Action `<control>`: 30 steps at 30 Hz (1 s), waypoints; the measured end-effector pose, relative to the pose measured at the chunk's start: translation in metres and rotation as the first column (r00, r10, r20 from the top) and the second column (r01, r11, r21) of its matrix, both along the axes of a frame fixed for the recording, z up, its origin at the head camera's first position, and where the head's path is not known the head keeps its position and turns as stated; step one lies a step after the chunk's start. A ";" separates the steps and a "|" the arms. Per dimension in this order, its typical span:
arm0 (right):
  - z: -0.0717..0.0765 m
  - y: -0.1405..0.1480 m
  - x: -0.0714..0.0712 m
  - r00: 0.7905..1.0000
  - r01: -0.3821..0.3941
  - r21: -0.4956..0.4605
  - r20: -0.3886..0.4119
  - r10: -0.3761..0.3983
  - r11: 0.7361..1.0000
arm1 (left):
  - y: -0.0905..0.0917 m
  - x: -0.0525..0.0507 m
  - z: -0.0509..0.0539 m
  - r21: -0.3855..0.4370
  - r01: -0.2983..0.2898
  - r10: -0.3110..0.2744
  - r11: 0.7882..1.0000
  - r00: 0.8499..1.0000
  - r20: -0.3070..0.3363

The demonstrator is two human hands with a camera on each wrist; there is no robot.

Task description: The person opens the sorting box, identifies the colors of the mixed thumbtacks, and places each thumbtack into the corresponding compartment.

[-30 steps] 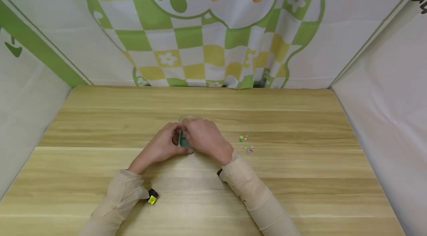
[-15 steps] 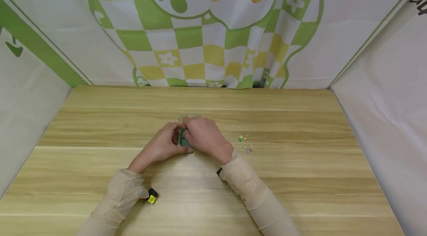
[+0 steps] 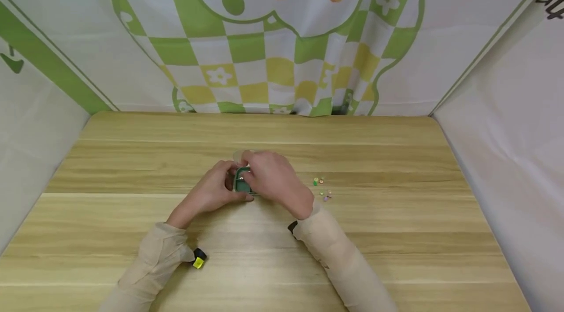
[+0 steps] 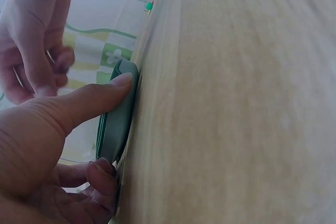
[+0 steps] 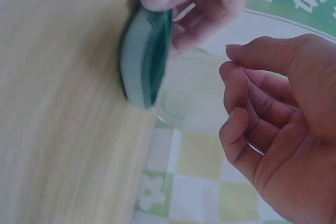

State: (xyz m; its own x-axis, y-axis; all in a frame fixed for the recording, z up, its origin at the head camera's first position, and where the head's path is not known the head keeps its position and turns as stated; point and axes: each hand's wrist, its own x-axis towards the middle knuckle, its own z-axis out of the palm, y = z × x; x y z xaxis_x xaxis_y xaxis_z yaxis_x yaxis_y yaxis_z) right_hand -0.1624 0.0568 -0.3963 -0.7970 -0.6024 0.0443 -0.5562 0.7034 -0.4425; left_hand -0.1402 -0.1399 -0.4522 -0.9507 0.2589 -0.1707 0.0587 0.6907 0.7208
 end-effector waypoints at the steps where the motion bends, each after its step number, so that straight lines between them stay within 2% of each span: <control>1: 0.002 0.003 0.001 1.000 0.008 -0.011 0.010 -0.008 1.000 | 0.000 0.000 0.000 0.002 0.001 -0.001 1.000 1.000 -0.002; 9: 0.005 0.031 0.007 0.999 0.045 -0.060 0.024 -0.043 0.997 | 0.003 0.001 -0.001 0.028 -0.021 0.021 0.999 1.000 0.000; 19: 0.003 0.057 0.011 0.996 0.090 -0.065 0.019 -0.089 0.994 | 0.001 0.001 0.000 -0.004 -0.026 0.026 1.000 1.000 0.004; 23: 0.002 0.076 0.013 0.992 0.124 -0.060 0.025 -0.123 0.990 | 0.002 0.001 0.000 0.003 -0.015 0.015 1.000 1.000 0.012; 30: -0.006 0.110 0.014 0.985 0.170 -0.042 0.020 -0.170 0.984 | 0.003 0.001 0.001 0.005 -0.027 0.027 1.000 0.999 0.025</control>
State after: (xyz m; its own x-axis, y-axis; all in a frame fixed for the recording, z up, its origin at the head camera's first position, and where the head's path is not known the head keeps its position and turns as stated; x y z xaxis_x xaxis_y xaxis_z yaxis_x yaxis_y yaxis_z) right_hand -0.1480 0.1663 -0.4025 -0.8884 -0.4558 0.0540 -0.4229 0.7669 -0.4828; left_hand -0.1391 -0.1366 -0.4510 -0.9527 0.2345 -0.1935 0.0220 0.6879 0.7254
